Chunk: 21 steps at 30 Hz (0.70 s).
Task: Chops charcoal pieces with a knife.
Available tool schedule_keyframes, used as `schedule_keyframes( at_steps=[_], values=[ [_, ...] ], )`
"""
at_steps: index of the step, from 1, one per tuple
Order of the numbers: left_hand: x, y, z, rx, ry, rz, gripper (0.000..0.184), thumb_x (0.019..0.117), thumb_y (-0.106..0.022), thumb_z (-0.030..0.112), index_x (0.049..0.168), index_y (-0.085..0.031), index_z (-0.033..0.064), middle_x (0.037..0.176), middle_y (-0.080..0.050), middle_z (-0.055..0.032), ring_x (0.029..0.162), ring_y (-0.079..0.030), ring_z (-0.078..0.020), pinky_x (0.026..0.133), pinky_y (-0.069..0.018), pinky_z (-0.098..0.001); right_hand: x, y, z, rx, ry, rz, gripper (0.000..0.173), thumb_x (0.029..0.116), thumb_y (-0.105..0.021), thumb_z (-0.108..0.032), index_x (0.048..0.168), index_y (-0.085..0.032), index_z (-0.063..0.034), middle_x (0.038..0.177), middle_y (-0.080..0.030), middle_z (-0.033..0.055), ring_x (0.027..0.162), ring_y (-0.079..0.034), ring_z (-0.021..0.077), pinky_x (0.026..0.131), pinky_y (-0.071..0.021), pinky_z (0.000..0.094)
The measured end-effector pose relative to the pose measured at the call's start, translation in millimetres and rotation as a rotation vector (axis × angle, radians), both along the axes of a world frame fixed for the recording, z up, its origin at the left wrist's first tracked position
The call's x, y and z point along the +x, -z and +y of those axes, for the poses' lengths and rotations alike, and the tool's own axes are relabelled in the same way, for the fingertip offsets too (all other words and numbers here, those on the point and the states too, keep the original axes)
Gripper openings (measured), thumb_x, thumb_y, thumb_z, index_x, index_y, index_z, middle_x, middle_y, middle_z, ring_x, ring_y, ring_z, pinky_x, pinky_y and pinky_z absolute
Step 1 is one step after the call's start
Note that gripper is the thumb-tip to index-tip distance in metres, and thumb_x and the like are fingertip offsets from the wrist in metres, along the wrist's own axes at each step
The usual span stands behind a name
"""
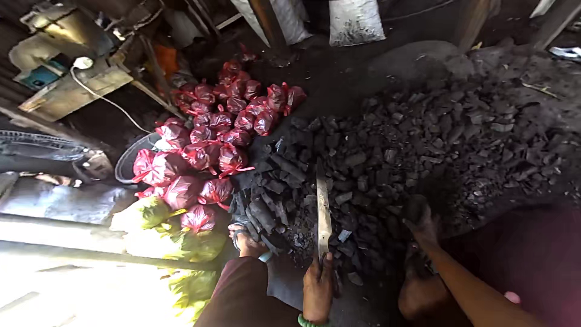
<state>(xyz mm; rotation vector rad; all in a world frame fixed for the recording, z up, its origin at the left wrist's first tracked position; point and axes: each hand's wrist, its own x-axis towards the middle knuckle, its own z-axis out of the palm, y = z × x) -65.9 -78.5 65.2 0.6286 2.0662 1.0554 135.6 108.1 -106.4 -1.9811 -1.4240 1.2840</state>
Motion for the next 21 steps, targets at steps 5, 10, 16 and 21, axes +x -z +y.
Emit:
schedule_keyframes(
  at_steps=[5,10,16,21],
  values=[
    [29.8,1.9,15.6,-0.170,0.238,0.054,0.036,0.1095,-0.046,0.021,0.114,-0.063,-0.0103,0.070,-0.057,-0.0085,0.054,-0.056,-0.0152,0.058,-0.0537,-0.0349,0.3,1.7,9.8,0.113,0.039,0.142,0.051,0.1055,-0.057,-0.014,0.154,-0.043,-0.0042,0.153,-0.041,0.0335,0.140,-0.044,0.0486,0.115,-0.0363,0.0595],
    [74.6,30.6,43.5,-0.283,0.519,0.211,0.041,0.1098,-0.046,0.026,0.120,-0.066,-0.0081,0.092,-0.070,-0.0238,0.084,-0.069,-0.0358,0.083,-0.0545,-0.0531,5.1,8.8,13.0,0.083,0.175,0.371,0.053,0.1039,-0.055,0.000,0.154,-0.037,0.0047,0.154,-0.043,0.0295,0.141,-0.045,0.0394,0.116,-0.0382,0.0487],
    [103.4,79.4,85.8,-0.632,0.763,0.349,0.050,0.1129,-0.033,0.035,0.141,-0.055,-0.0002,0.119,-0.069,-0.0253,0.113,-0.067,-0.0412,0.098,-0.0510,-0.0559,7.3,13.7,20.3,-0.019,0.250,0.453,0.048,0.1043,-0.056,-0.003,0.151,-0.045,-0.0008,0.149,-0.049,0.0259,0.132,-0.054,0.0393,0.104,-0.0478,0.0538],
    [110.0,104.1,99.9,-0.771,0.787,0.363,0.049,0.1132,-0.032,0.034,0.147,-0.049,0.0025,0.125,-0.067,-0.0253,0.117,-0.066,-0.0417,0.099,-0.0503,-0.0563,10.1,14.3,19.4,0.011,0.325,0.456,0.033,0.1020,-0.054,0.005,0.135,-0.055,0.0076,0.131,-0.059,0.0291,0.115,-0.061,0.0374,0.094,-0.0525,0.0499]
  ],
)
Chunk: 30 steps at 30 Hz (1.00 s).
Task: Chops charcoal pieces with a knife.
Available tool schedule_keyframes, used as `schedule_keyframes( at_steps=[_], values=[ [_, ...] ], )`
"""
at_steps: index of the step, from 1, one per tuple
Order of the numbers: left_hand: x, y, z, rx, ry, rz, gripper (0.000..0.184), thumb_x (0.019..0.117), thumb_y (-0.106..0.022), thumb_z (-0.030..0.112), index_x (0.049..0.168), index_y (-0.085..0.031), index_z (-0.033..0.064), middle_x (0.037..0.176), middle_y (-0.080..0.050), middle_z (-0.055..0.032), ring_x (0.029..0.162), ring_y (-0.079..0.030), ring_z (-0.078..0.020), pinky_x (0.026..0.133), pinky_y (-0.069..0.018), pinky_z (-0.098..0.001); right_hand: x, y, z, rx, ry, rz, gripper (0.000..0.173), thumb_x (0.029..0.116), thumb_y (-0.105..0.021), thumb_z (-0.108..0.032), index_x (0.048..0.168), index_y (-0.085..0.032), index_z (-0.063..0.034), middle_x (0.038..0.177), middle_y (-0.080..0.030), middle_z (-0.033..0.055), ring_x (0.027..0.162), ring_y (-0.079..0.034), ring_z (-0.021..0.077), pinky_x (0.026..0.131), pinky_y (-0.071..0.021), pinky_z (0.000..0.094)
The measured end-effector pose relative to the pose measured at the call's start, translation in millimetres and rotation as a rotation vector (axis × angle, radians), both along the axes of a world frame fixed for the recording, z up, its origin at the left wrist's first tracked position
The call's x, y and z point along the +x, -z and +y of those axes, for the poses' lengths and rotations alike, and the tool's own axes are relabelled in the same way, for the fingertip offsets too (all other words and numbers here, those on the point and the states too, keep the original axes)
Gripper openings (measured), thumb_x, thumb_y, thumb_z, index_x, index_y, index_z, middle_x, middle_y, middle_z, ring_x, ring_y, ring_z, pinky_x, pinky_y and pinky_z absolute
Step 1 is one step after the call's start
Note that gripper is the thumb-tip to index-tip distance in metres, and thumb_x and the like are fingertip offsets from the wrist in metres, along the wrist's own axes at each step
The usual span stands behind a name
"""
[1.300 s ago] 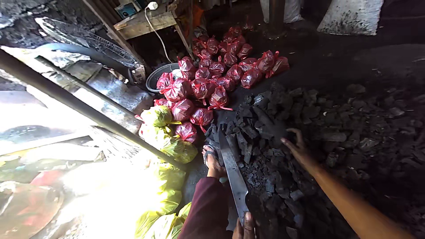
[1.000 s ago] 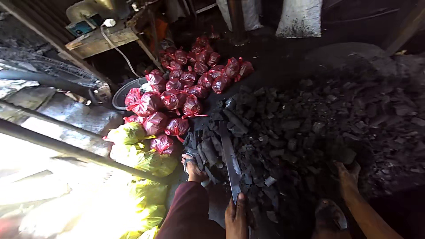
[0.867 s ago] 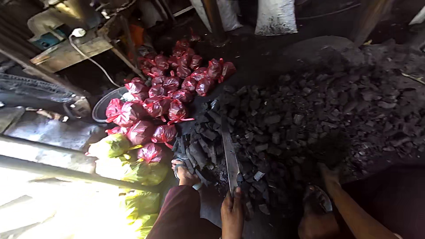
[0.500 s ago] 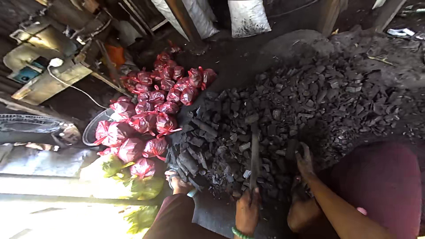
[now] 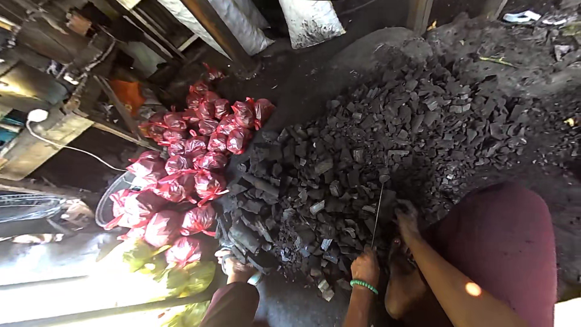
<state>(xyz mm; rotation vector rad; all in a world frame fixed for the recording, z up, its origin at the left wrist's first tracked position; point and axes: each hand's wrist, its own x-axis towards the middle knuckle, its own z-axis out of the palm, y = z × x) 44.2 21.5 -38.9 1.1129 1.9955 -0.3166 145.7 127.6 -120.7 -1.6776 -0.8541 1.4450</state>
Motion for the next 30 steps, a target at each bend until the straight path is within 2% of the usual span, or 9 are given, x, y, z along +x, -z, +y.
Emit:
schedule_keyframes(
  at_steps=[6,12,14,16,24,26,27,29,30],
  values=[
    [-2.3,1.6,6.4,-0.055,0.007,-0.020,0.050,0.1134,-0.030,0.035,0.148,-0.047,0.0035,0.127,-0.066,-0.0248,0.118,-0.065,-0.0411,0.100,-0.0500,-0.0561,-3.0,-7.1,7.5,-0.047,0.038,0.052,0.033,0.1013,-0.059,0.001,0.134,-0.055,0.0064,0.126,-0.062,0.0254,0.108,-0.062,0.0283,0.094,-0.0509,0.0409],
    [-4.6,-3.1,14.4,-0.005,0.011,-0.051,0.049,0.1134,-0.031,0.033,0.144,-0.051,0.0009,0.125,-0.067,-0.0254,0.118,-0.065,-0.0407,0.101,-0.0496,-0.0552,-5.0,-3.0,6.5,-0.091,0.013,0.116,0.035,0.1036,-0.057,-0.002,0.138,-0.049,-0.0005,0.126,-0.060,0.0230,0.103,-0.063,0.0326,0.082,-0.0545,0.0500],
    [-4.2,-2.0,15.4,-0.001,0.008,-0.066,0.048,0.1135,-0.031,0.032,0.144,-0.051,0.0006,0.126,-0.066,-0.0256,0.119,-0.065,-0.0408,0.102,-0.0492,-0.0548,-4.5,-4.2,6.7,-0.029,0.016,0.110,0.030,0.1016,-0.058,0.001,0.131,-0.052,0.0010,0.119,-0.062,0.0207,0.097,-0.063,0.0282,0.079,-0.0545,0.0450],
    [-5.6,-1.4,14.7,-0.008,0.012,-0.077,0.048,0.1135,-0.031,0.032,0.145,-0.051,0.0008,0.126,-0.066,-0.0258,0.119,-0.064,-0.0410,0.102,-0.0488,-0.0551,-3.5,-5.3,5.3,0.043,0.011,0.070,0.026,0.0990,-0.059,0.006,0.125,-0.054,0.0040,0.114,-0.062,0.0193,0.096,-0.062,0.0243,0.081,-0.0530,0.0392],
    [-7.1,-4.8,16.0,0.040,-0.005,-0.075,0.048,0.1133,-0.032,0.031,0.143,-0.052,-0.0007,0.125,-0.067,-0.0260,0.118,-0.065,-0.0409,0.102,-0.0489,-0.0549,2.3,-4.0,7.0,0.099,-0.086,-0.002,0.029,0.0940,-0.066,0.009,0.122,-0.059,0.0090,0.116,-0.063,0.0238,0.102,-0.062,0.0271,0.090,-0.0523,0.0395],
    [-4.4,-27.9,26.1,0.257,0.005,-0.100,0.044,0.1122,-0.038,0.028,0.132,-0.059,-0.0060,0.111,-0.070,-0.0278,0.107,-0.069,-0.0430,0.096,-0.0516,-0.0559,2.3,-2.4,5.0,0.122,-0.078,-0.001,0.027,0.0942,-0.064,0.010,0.121,-0.059,0.0105,0.114,-0.063,0.0238,0.101,-0.062,0.0263,0.089,-0.0520,0.0388],
    [-1.5,-40.4,29.9,0.491,0.002,-0.106,0.041,0.1102,-0.045,0.024,0.121,-0.064,-0.0105,0.096,-0.071,-0.0283,0.092,-0.071,-0.0436,0.086,-0.0553,-0.0558,2.3,-1.2,3.7,0.134,-0.080,0.007,0.028,0.0943,-0.063,0.010,0.122,-0.058,0.0107,0.113,-0.063,0.0230,0.100,-0.062,0.0247,0.089,-0.0524,0.0378],
    [2.8,-61.1,43.2,1.072,0.007,-0.118,0.032,0.1039,-0.054,0.017,0.096,-0.067,-0.0123,0.064,-0.063,-0.0185,0.056,-0.066,-0.0307,0.056,-0.0560,-0.0434,2.9,2.0,1.8,0.130,-0.076,0.039,0.029,0.0950,-0.061,0.010,0.124,-0.056,0.0086,0.110,-0.063,0.0195,0.096,-0.062,0.0207,0.085,-0.0538,0.0353],
    [2.9,-74.6,54.0,1.312,0.008,-0.157,0.033,0.1047,-0.052,0.019,0.093,-0.064,-0.0097,0.059,-0.059,-0.0116,0.048,-0.060,-0.0205,0.049,-0.0529,-0.0342,3.1,5.1,1.3,0.136,-0.069,0.055,0.029,0.0952,-0.061,0.009,0.124,-0.056,0.0078,0.110,-0.063,0.0182,0.095,-0.063,0.0193,0.084,-0.0545,0.0343]
  ],
)
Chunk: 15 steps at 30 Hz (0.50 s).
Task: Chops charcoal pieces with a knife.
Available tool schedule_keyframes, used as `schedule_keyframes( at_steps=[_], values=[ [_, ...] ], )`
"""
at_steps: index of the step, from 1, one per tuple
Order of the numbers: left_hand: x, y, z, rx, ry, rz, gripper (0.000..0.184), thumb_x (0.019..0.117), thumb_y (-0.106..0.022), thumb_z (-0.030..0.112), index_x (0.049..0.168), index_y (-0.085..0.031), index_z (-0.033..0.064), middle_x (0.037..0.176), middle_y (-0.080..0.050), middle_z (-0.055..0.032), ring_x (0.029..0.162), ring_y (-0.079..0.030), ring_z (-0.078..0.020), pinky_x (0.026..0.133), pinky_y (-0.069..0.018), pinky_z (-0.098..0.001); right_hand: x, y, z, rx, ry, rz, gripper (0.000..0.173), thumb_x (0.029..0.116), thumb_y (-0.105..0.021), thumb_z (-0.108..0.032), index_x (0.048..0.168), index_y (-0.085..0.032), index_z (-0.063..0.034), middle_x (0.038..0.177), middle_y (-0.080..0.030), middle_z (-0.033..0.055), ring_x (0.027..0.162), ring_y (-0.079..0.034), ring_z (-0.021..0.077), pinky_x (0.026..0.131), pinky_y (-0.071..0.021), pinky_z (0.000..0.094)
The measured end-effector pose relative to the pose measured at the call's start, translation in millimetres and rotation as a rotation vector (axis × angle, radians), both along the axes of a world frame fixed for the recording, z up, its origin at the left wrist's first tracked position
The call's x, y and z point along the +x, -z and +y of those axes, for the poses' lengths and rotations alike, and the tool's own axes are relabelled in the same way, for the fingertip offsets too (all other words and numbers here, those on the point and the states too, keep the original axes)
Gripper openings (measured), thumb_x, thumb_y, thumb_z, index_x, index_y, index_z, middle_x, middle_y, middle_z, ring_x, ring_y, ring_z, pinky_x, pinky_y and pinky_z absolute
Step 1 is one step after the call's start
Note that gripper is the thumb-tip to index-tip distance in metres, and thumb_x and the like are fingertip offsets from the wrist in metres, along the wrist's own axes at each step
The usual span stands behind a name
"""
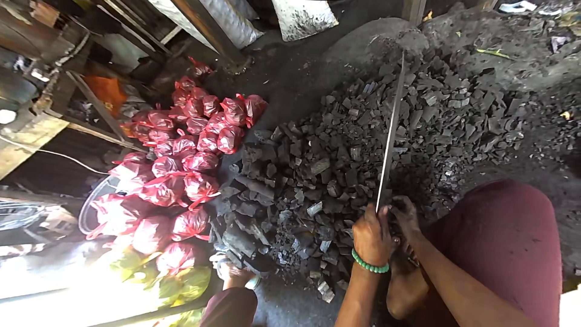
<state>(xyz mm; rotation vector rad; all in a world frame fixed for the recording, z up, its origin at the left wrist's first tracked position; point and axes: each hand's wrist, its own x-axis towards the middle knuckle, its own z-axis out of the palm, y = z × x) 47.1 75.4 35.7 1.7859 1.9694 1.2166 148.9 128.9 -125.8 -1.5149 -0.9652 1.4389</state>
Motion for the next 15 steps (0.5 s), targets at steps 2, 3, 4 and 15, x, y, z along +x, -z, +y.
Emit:
schedule_keyframes(
  at_steps=[2,3,4,15],
  values=[
    [-0.4,-26.6,20.7,0.325,0.052,-0.136,0.041,0.1111,-0.040,0.033,0.096,-0.058,-0.0007,0.063,-0.057,-0.0031,0.052,-0.060,-0.0081,0.051,-0.0546,-0.0241,0.3,5.3,-0.7,0.028,0.008,0.018,0.028,0.0956,-0.061,0.008,0.123,-0.057,0.0077,0.110,-0.064,0.0173,0.097,-0.063,0.0185,0.086,-0.0548,0.0338],
    [0.6,-32.0,26.3,0.400,0.077,-0.197,0.042,0.1112,-0.035,0.038,0.099,-0.056,0.0043,0.069,-0.060,-0.0020,0.060,-0.064,-0.0070,0.057,-0.0576,-0.0242,0.2,5.0,-0.7,0.036,0.012,0.015,0.027,0.0958,-0.062,0.007,0.122,-0.058,0.0078,0.110,-0.065,0.0174,0.098,-0.064,0.0186,0.087,-0.0551,0.0341],
    [2.1,-25.6,26.1,0.402,0.086,-0.235,0.040,0.1108,-0.034,0.039,0.102,-0.056,0.0070,0.076,-0.062,-0.0019,0.068,-0.067,-0.0074,0.064,-0.0603,-0.0256,0.5,4.1,-0.5,0.040,0.007,0.006,0.026,0.0955,-0.063,0.007,0.121,-0.058,0.0082,0.109,-0.065,0.0172,0.098,-0.063,0.0186,0.088,-0.0552,0.0344],
    [-12.0,102.7,-30.6,-1.396,0.111,-0.007,0.047,0.1130,-0.034,0.032,0.145,-0.051,0.0026,0.132,-0.063,-0.0255,0.124,-0.062,-0.0404,0.105,-0.0470,-0.0553,3.7,8.3,4.0,-0.042,-0.012,-0.040,0.027,0.0959,-0.062,0.007,0.123,-0.058,0.0065,0.118,-0.062,0.0221,0.106,-0.062,0.0279,0.091,-0.0533,0.0424]
  ],
)
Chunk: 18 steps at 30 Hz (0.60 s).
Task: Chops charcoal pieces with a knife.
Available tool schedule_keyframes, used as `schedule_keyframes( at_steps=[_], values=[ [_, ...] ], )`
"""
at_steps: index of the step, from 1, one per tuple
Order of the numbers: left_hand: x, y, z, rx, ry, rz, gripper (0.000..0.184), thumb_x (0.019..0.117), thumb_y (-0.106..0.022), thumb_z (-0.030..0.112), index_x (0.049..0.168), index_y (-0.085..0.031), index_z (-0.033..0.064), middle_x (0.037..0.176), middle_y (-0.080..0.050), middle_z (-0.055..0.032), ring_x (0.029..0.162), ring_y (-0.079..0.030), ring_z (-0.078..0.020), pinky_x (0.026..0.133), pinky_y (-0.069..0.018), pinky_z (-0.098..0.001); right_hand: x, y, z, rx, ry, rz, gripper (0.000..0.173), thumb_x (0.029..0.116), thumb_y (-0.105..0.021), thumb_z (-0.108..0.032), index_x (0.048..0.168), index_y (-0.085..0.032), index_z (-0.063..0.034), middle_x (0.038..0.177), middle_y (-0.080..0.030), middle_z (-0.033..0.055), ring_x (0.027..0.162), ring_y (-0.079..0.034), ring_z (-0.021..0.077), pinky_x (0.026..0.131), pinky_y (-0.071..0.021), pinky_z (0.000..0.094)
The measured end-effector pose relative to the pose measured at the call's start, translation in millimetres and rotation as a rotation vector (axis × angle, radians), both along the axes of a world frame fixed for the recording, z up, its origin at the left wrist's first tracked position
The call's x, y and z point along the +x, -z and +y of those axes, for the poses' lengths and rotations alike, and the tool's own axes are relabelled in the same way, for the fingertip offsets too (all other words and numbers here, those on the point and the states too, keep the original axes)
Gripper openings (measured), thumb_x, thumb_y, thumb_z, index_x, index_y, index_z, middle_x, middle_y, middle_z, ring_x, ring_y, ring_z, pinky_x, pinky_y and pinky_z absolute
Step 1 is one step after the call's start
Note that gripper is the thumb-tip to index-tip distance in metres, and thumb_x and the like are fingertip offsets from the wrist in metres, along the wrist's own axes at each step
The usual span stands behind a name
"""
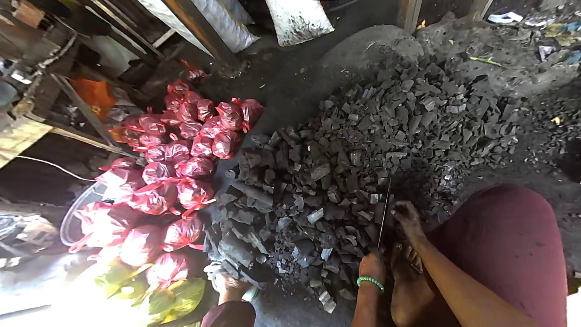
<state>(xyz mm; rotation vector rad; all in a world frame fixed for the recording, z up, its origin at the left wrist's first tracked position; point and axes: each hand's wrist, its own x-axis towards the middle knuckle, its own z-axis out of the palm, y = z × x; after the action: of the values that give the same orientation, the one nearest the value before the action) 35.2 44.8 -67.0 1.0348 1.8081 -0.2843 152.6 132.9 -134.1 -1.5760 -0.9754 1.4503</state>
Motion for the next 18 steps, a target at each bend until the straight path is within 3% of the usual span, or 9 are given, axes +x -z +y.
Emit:
schedule_keyframes(
  at_steps=[3,6,7,9,12,15,18],
  values=[
    [-11.7,-10.5,0.4,0.027,0.014,0.084,0.048,0.1129,-0.033,0.034,0.145,-0.053,0.0045,0.130,-0.065,-0.0243,0.122,-0.063,-0.0401,0.103,-0.0482,-0.0555,-2.5,-3.2,0.1,-0.186,0.115,0.010,0.039,0.0995,-0.066,-0.008,0.136,-0.053,-0.0016,0.128,-0.059,0.0252,0.108,-0.063,0.0362,0.086,-0.0553,0.0534],
    [-19.9,-27.3,-5.7,0.085,-0.026,0.158,0.047,0.1128,-0.033,0.035,0.144,-0.055,0.0064,0.126,-0.067,-0.0229,0.119,-0.065,-0.0398,0.101,-0.0494,-0.0558,-5.7,-12.4,0.9,-0.192,0.088,-0.095,0.060,0.0931,-0.077,-0.014,0.142,-0.046,0.0013,0.132,-0.057,0.0283,0.118,-0.060,0.0390,0.096,-0.0515,0.0554],
    [-21.5,-32.0,-7.6,0.112,-0.069,0.168,0.046,0.1126,-0.035,0.034,0.143,-0.056,0.0056,0.125,-0.068,-0.0231,0.119,-0.065,-0.0397,0.101,-0.0494,-0.0555,-6.1,-14.7,1.5,-0.191,0.071,-0.097,0.060,0.0922,-0.077,-0.009,0.142,-0.045,0.0023,0.133,-0.057,0.0288,0.118,-0.059,0.0393,0.097,-0.0512,0.0549],
    [-26.2,-41.8,-9.4,0.175,-0.198,0.172,0.045,0.1126,-0.037,0.031,0.140,-0.057,0.0019,0.123,-0.068,-0.0252,0.117,-0.065,-0.0407,0.102,-0.0493,-0.0555,-9.8,-16.2,2.2,-0.224,0.075,0.011,0.055,0.0940,-0.072,-0.002,0.142,-0.046,-0.0004,0.133,-0.055,0.0270,0.113,-0.063,0.0383,0.089,-0.0570,0.0536],
    [-39.3,-53.1,-12.2,0.276,-0.299,0.167,0.045,0.1122,-0.039,0.029,0.137,-0.057,-0.0037,0.119,-0.068,-0.0284,0.114,-0.066,-0.0426,0.101,-0.0491,-0.0552,-17.9,-23.1,-1.7,-0.214,-0.025,0.168,0.045,0.0989,-0.061,0.004,0.141,-0.048,-0.0002,0.128,-0.058,0.0239,0.103,-0.064,0.0300,0.085,-0.0564,0.0444],
    [-44.3,-57.1,-21.5,0.396,-0.277,0.160,0.044,0.1115,-0.042,0.026,0.133,-0.059,-0.0079,0.112,-0.069,-0.0293,0.108,-0.068,-0.0431,0.099,-0.0500,-0.0549,-19.9,-17.2,-5.3,-0.153,-0.102,0.163,0.039,0.1006,-0.059,0.003,0.139,-0.052,0.0040,0.128,-0.060,0.0239,0.104,-0.065,0.0265,0.089,-0.0555,0.0405],
    [-34.6,-50.9,-29.7,0.453,-0.257,0.125,0.043,0.1108,-0.044,0.024,0.128,-0.062,-0.0101,0.107,-0.070,-0.0299,0.103,-0.069,-0.0437,0.096,-0.0515,-0.0549,-16.7,-8.0,-6.3,-0.057,-0.005,0.090,0.038,0.1010,-0.058,0.003,0.139,-0.053,0.0068,0.135,-0.058,0.0258,0.114,-0.061,0.0279,0.097,-0.0512,0.0398]
  ],
)
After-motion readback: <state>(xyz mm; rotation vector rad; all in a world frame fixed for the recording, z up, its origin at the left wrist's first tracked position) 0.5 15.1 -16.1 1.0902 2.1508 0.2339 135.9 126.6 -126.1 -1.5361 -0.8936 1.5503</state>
